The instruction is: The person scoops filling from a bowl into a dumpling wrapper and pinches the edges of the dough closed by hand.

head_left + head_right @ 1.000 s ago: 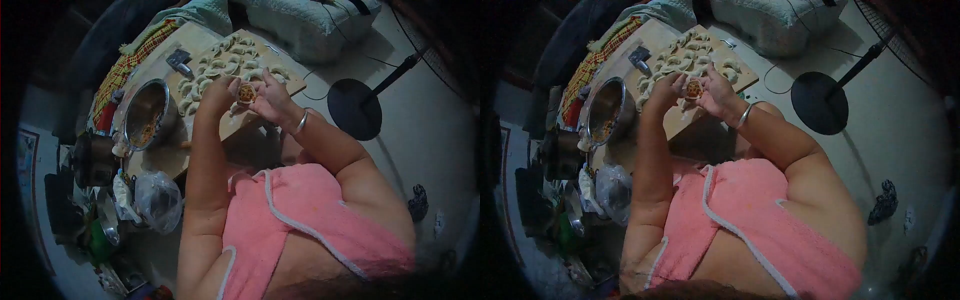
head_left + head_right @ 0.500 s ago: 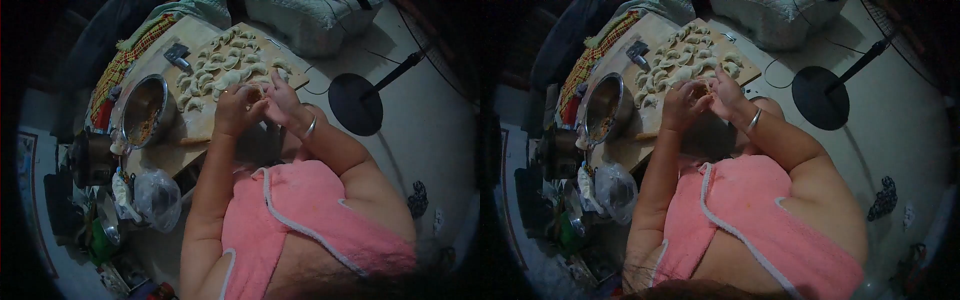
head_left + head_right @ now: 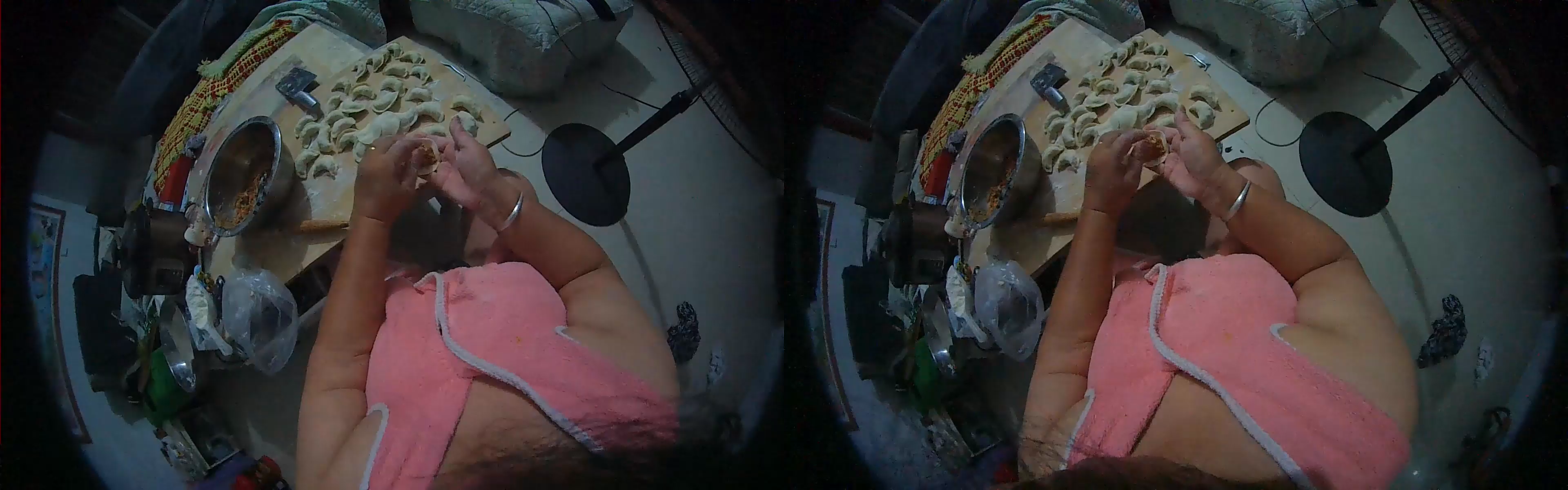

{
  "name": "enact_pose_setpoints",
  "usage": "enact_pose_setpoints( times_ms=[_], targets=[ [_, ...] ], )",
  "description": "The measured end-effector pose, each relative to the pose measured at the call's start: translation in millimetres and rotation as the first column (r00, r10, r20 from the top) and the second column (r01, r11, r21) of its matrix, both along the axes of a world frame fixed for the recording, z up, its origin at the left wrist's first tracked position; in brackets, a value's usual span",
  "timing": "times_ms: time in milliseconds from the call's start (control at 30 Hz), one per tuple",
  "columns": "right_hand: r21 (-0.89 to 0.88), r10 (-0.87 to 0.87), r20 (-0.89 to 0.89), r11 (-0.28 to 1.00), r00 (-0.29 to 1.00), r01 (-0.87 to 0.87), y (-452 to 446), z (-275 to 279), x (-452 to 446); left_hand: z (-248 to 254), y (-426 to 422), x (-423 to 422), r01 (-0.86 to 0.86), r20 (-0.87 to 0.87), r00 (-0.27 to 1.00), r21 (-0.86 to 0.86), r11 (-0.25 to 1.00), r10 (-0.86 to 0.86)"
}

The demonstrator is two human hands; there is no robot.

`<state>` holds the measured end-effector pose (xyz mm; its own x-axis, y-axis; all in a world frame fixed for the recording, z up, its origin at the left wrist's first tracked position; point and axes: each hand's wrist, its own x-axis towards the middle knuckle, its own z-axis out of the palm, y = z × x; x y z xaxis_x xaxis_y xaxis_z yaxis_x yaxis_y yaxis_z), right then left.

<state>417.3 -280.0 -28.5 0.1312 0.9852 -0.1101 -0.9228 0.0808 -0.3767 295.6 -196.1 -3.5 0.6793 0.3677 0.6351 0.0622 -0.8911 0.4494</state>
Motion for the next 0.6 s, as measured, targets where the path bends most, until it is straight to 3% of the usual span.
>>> enact_pose_setpoints(
  times_ms=[67,267,600],
  targets=[
    [0.017,-0.011,0.017,1.0,1.0,0.011,3.2,-6.4,2.6,-4.9,6.8,-3.8,-0.066,-0.026,0.997,0.037,0.997,0.067],
    [-0.017,-0.062,0.057,0.998,0.996,0.063,-3.2,-2.2,1.6,-7.7,8.8,-8.0,-0.007,-0.041,0.999,0.095,0.995,0.011],
    [0.067,-0.004,0.19,0.998,0.982,-0.009,-1.7,-17.9,5.9,-7.9,5.6,-19.8,0.025,0.021,0.999,0.051,0.998,-0.026]
  ],
)
